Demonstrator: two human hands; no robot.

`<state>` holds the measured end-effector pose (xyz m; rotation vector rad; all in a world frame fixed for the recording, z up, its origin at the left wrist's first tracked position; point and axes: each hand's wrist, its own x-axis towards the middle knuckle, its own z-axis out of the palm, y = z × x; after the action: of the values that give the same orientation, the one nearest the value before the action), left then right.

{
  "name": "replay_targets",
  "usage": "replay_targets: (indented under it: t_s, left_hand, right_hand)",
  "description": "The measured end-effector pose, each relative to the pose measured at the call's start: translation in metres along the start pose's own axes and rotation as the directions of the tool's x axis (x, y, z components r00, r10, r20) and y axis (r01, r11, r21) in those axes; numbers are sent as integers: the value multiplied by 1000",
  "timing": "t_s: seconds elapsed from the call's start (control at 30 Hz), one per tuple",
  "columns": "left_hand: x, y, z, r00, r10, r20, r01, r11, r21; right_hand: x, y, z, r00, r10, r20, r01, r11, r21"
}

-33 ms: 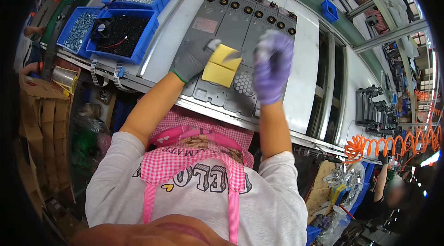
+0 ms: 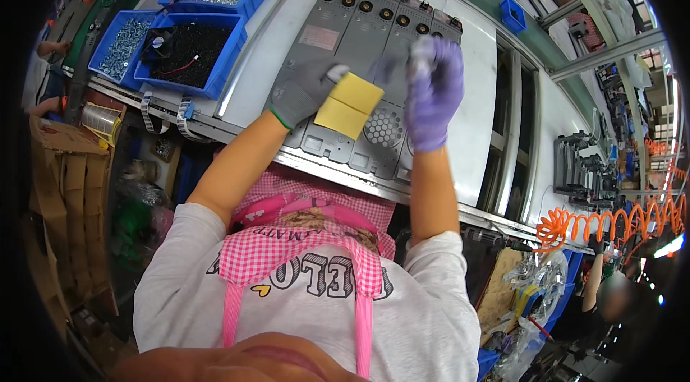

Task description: Assembling and labeling electronic components for power supply units at a workstation.

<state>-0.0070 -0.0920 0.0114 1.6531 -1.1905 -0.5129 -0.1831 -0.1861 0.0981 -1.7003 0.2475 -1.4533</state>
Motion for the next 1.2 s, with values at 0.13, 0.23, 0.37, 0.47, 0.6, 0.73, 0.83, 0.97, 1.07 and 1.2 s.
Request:
replay_targets:
  t_s: [0.13,0.23,0.37,0.47,0.6,0.73,0.83,0.97,1.07,1.2]
  left_hand:
    - [0,-20,18,848,487,209,-485,872,-68]
    - [2,-14,23,738,443,509,-567,816,113]
    - [1,-12,21,760,391,520,-536,829,159]
    - [2,-8,19,781,360,510,-506,844,178]
    - [3,-5,16,771,330,545,-487,857,168]
    - [2,-8,20,778,344,525,-498,848,182]
    - [2,-6,20,776,331,537,-488,854,179]
    - [2,-3,18,779,344,525,-491,854,169]
    - [2,-5,19,772,351,529,-499,852,162]
    - [1,-3,19,786,369,495,-506,845,172]
  right_hand:
    - [43,74,-17,942,296,155,-236,918,-320]
    - [42,136,-23,810,536,236,-455,829,-325]
    - [37,168,-22,694,672,259,-486,702,-521]
    - [38,177,-21,686,673,277,-402,667,-627]
    - [41,169,-16,664,672,327,-349,666,-659]
    - [42,167,-17,649,689,322,-341,642,-687]
    - [42,169,-18,662,677,321,-332,649,-685]
    - [43,170,-19,672,655,347,-252,642,-725]
    - [43,169,-17,671,652,353,-235,639,-733]
    - [42,171,-17,665,667,337,-267,633,-726]
